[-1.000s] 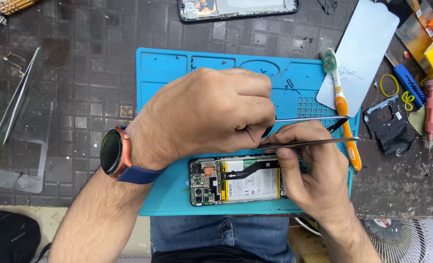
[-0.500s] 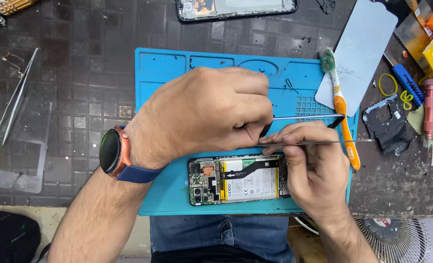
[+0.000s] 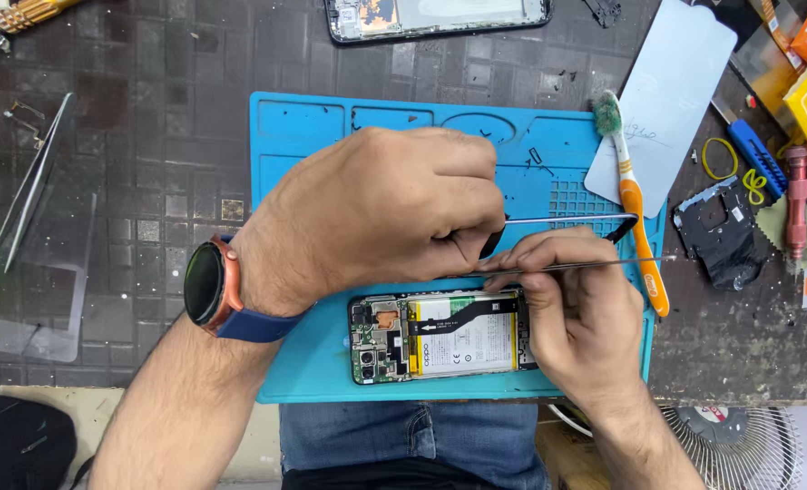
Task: The person uses tweezers and a metal pick to remove small components and adhesive residue from a disassembled smartphone frame. They repeatedly lift and place tiny parts on a blue mat while handling the phone chassis and internal components.
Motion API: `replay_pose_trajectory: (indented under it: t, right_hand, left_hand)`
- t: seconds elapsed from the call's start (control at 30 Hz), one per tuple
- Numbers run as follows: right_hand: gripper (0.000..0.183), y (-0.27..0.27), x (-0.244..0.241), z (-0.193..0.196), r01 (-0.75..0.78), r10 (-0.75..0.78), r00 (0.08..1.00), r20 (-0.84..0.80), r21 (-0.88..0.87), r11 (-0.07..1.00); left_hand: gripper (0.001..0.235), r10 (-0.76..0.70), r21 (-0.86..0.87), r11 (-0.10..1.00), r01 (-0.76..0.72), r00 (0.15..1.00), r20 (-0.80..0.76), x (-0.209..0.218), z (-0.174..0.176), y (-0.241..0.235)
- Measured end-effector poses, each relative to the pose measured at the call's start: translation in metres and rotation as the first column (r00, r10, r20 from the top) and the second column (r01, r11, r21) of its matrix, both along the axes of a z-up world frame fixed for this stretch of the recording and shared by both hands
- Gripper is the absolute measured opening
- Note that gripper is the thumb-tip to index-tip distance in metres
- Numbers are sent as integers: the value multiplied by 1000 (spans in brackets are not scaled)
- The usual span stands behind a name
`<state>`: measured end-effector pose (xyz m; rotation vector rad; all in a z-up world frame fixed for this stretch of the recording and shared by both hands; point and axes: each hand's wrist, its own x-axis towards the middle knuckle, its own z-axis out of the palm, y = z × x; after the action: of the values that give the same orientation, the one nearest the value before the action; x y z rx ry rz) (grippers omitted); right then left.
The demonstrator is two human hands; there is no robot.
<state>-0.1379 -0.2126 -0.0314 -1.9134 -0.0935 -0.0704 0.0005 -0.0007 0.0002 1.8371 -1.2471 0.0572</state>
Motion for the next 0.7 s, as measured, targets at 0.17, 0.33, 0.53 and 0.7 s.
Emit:
replay_pose_trajectory:
  t: [0.17, 0.33, 0.53, 0.7]
  right_hand:
    - [9, 0, 1, 0, -2, 2, 1000, -6, 10, 1000]
    - [10, 1, 2, 1, -8, 8, 1000, 7, -1, 1000]
    - [11, 1, 2, 1, -31, 32, 999, 40, -25, 999]
    - [10, 0, 3, 1, -44, 48, 997, 60, -72, 996]
  left_hand:
    - [21, -3, 4, 1000, 3, 1000, 2, 0, 0, 0]
    - [19, -7, -16, 1000, 7, 1000, 19, 0, -1, 0]
    - [18, -12, -14, 1000, 12, 1000, 11, 0, -1, 0]
    - [19, -8, -7, 1000, 9, 1000, 25, 0, -2, -1]
